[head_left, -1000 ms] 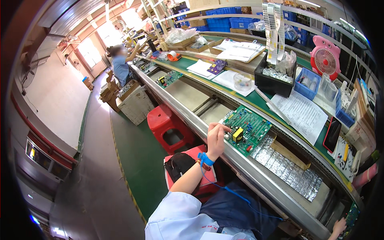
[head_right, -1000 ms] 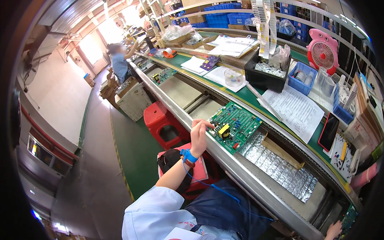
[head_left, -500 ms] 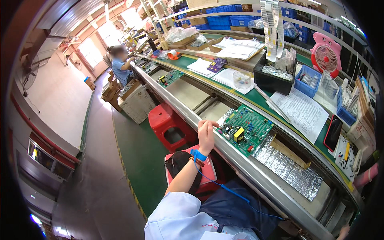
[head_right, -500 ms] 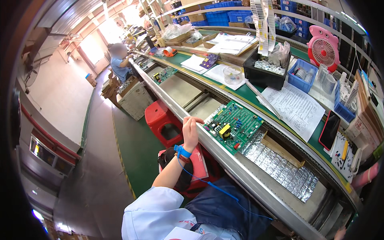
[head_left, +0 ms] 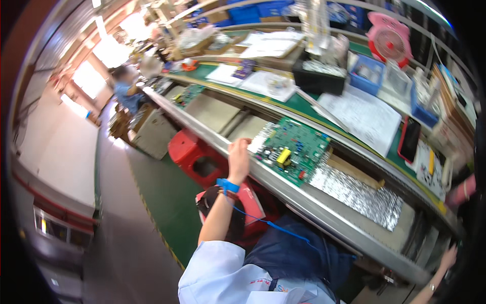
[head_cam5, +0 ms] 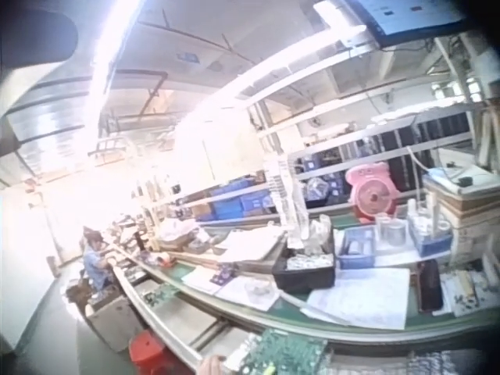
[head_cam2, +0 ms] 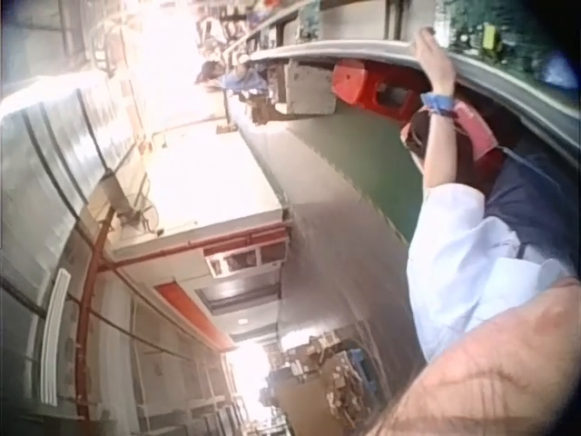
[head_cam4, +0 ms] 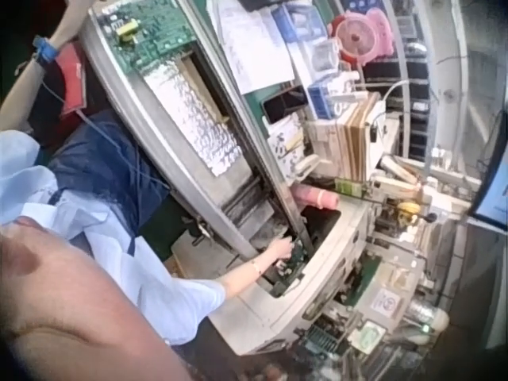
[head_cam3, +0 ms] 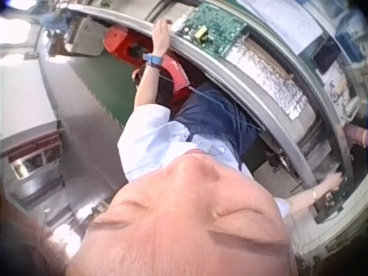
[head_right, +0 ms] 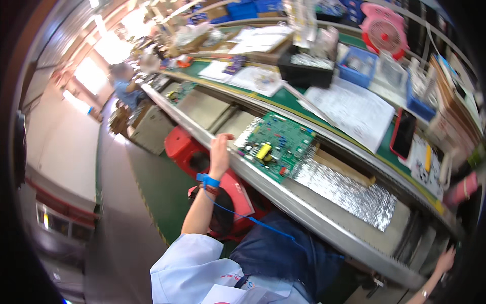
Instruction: The person assembles electronic components onto a circuit board by hand on a conveyor belt line.
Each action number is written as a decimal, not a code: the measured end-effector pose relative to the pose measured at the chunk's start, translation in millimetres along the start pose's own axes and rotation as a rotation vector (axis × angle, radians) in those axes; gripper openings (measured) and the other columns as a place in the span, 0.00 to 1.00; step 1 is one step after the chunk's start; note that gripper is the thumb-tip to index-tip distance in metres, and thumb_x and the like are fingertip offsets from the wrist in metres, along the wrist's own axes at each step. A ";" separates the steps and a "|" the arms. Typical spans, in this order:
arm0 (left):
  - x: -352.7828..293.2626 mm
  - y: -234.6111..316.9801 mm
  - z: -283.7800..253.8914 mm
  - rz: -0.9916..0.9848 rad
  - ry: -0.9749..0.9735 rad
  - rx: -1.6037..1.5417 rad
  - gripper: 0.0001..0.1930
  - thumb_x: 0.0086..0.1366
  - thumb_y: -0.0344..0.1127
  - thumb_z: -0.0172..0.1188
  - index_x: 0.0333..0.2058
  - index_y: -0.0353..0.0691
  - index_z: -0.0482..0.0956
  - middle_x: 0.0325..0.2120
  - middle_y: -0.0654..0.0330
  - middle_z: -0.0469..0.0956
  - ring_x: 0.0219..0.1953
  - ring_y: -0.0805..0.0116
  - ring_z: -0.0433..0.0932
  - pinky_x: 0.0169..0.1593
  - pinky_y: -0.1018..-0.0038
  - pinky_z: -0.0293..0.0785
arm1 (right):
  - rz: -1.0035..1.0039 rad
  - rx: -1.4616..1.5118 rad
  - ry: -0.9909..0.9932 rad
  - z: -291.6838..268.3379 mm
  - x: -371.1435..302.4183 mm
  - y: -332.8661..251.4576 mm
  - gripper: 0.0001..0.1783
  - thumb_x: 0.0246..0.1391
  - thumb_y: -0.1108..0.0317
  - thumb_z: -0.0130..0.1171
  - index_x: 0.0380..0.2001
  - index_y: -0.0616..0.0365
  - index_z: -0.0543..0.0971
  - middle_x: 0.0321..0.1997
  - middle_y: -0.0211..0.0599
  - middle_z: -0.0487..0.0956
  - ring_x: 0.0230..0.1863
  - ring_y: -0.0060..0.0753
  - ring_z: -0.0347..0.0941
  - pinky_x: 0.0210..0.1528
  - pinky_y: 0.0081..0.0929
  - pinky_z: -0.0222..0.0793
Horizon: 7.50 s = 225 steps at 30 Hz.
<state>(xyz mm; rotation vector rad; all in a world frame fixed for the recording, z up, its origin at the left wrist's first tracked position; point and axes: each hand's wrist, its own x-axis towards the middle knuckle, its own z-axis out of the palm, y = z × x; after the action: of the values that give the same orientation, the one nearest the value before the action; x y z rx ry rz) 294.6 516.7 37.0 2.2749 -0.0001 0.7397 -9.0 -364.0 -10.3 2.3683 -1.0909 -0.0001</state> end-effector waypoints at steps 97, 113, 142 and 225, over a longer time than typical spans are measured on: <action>-106.2 102.6 35.3 0.371 -0.222 -0.357 0.12 0.50 0.18 0.54 0.34 0.36 0.76 0.39 0.55 0.77 0.42 0.56 0.71 0.48 0.66 0.65 | -1.393 1.098 0.168 -386.6 -202.3 -408.3 0.17 0.45 0.76 0.58 0.41 0.52 0.73 0.37 0.27 0.74 0.44 0.33 0.67 0.51 0.39 0.53; -134.0 127.7 39.5 0.550 -0.390 -0.172 0.13 0.46 0.21 0.56 0.33 0.39 0.77 0.44 0.59 0.79 0.46 0.60 0.72 0.50 0.68 0.60 | -1.367 1.095 0.114 -377.8 -201.4 -399.5 0.19 0.46 0.74 0.59 0.44 0.54 0.71 0.31 0.30 0.74 0.41 0.33 0.68 0.47 0.36 0.55; -98.5 147.2 59.3 0.516 -0.603 -0.193 0.24 0.53 0.24 0.50 0.51 0.31 0.67 0.54 0.57 0.71 0.56 0.53 0.64 0.58 0.60 0.51 | -0.498 1.557 0.093 -271.9 -118.0 -326.4 0.15 0.53 0.75 0.51 0.46 0.59 0.73 0.37 0.33 0.78 0.39 0.24 0.72 0.47 0.22 0.66; -169.3 206.6 81.0 0.773 -0.621 -0.159 0.19 0.49 0.31 0.59 0.43 0.38 0.75 0.50 0.59 0.75 0.45 0.65 0.71 0.49 0.72 0.57 | -0.779 1.715 -0.596 -269.9 -141.5 -321.6 0.33 0.49 0.76 0.52 0.60 0.52 0.58 0.39 0.39 0.79 0.40 0.24 0.73 0.46 0.24 0.68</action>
<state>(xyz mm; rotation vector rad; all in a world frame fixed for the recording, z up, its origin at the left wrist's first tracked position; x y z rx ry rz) 151.0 277.3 38.8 2.2329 -1.2288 0.3328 180.4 32.8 43.1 4.4056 -0.0009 -0.0837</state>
